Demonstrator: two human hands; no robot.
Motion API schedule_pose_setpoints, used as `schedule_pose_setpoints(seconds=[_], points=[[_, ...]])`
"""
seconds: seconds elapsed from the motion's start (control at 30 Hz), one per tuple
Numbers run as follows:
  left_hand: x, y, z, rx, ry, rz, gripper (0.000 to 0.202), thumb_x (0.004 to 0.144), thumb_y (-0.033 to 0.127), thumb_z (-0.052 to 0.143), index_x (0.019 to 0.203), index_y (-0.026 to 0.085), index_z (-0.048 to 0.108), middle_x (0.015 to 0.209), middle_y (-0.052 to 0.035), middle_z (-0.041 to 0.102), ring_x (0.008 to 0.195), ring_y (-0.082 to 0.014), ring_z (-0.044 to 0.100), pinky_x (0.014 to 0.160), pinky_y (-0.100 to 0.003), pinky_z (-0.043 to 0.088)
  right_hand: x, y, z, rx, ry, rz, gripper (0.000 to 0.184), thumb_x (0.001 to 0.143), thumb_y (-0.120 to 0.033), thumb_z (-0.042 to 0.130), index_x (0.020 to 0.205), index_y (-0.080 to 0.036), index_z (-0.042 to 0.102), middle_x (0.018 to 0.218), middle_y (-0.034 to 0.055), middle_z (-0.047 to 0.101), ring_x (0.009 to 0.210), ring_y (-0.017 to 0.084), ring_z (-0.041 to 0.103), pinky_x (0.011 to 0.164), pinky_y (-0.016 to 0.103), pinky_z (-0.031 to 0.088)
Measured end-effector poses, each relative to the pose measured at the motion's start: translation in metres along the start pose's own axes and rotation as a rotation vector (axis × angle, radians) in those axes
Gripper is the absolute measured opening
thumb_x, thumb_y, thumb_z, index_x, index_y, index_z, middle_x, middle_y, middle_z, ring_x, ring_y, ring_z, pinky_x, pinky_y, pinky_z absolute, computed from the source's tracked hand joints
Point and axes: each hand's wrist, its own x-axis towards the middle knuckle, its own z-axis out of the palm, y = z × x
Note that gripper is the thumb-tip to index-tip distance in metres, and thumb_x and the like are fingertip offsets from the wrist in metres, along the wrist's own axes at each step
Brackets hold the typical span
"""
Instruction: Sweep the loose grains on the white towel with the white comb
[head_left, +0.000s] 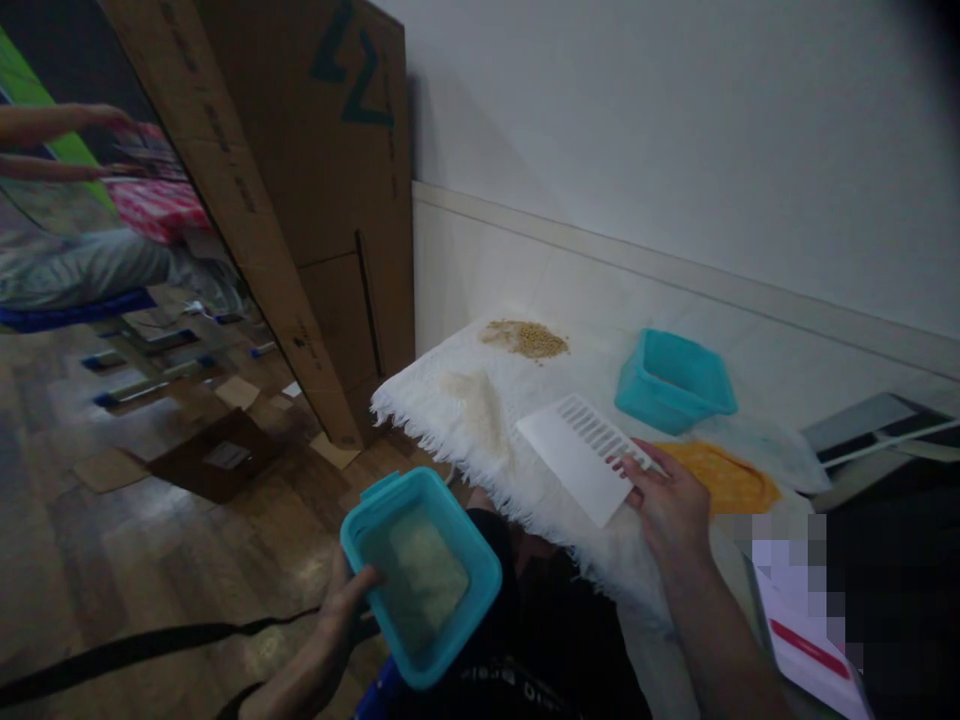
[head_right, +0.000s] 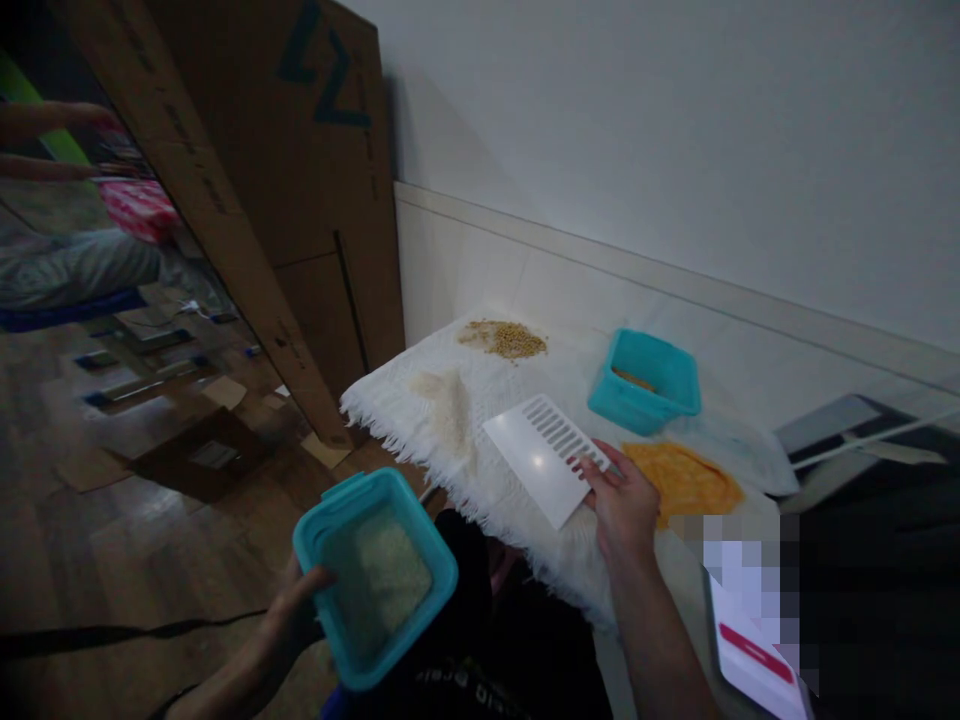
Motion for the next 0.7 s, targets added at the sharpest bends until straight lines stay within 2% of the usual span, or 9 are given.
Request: schedule_pose_setpoints(seconds=[0.07,0.13,0.23,0.43,0.53,0.7], points=[[0.017,-0.006,0.011,-0.017,-0.029,0.009,0.072,0.077,0.045,0.088,0.142,0.036,0.057,0.129,-0.0082,0.076,0.110,-0.0370,0.081,0.090,-0.055,0.070,-0.006,0.001,0.000,-0.021,-0.010,0.001,0.078,0.043,-0.039,0.111,0.113,-0.018,0.083,0.076,0.0036,0.085,0.064,0.024,0.080,0.055,0.034,0.069],[0.030,-0.010,0.023,-0.061,0.011,-0.019,0.067,0.076,0.045,0.088,0.133,0.034,0.055,0.121,-0.0063,0.073,0.099,-0.0335,0.081,0.086,-0.054,0.070,-0.011,-0.001,-0.001,-0.037,-0.046,0.012,0.081,0.046,-0.042,0.112,0.117,-0.017,0.084,0.079,0.0056,0.086,0.065,0.025,0.081,0.056,0.035,0.069],[0.040,-0.011,0.036,-0.094,-0.038,-0.038,0.065,0.078,0.045,0.089,0.131,0.035,0.053,0.121,-0.0055,0.073,0.097,-0.0320,0.081,0.088,-0.054,0.069,-0.015,-0.002,-0.004,-0.040,-0.078,0.024,0.083,0.048,-0.045,0.113,0.119,-0.014,0.084,0.081,0.0079,0.087,0.068,0.026,0.082,0.058,0.035,0.070],[0.038,0.003,0.044,-0.050,-0.182,-0.037,0.068,0.080,0.046,0.091,0.137,0.035,0.054,0.126,-0.0066,0.076,0.099,-0.0326,0.083,0.094,-0.055,0.067,-0.014,0.001,-0.004,0.001,-0.018,-0.007,0.080,0.044,-0.040,0.112,0.116,-0.015,0.086,0.080,0.0067,0.087,0.067,0.025,0.081,0.059,0.036,0.070],[0.036,0.012,0.046,-0.042,-0.216,-0.019,0.072,0.080,0.049,0.092,0.141,0.035,0.054,0.127,-0.0079,0.078,0.101,-0.0342,0.084,0.095,-0.055,0.067,-0.015,0.002,-0.002,0.004,-0.058,0.035,0.078,0.041,-0.039,0.113,0.110,-0.015,0.087,0.077,0.0053,0.085,0.065,0.024,0.078,0.058,0.036,0.069],[0.035,0.020,0.049,-0.059,-0.213,-0.013,0.082,0.074,0.053,0.097,0.141,0.036,0.053,0.123,-0.0069,0.079,0.098,-0.0343,0.085,0.090,-0.054,0.069,-0.021,0.003,0.002,-0.001,-0.127,0.047,0.079,0.040,-0.047,0.115,0.106,-0.015,0.088,0.072,0.0034,0.083,0.061,0.022,0.074,0.057,0.038,0.069]])
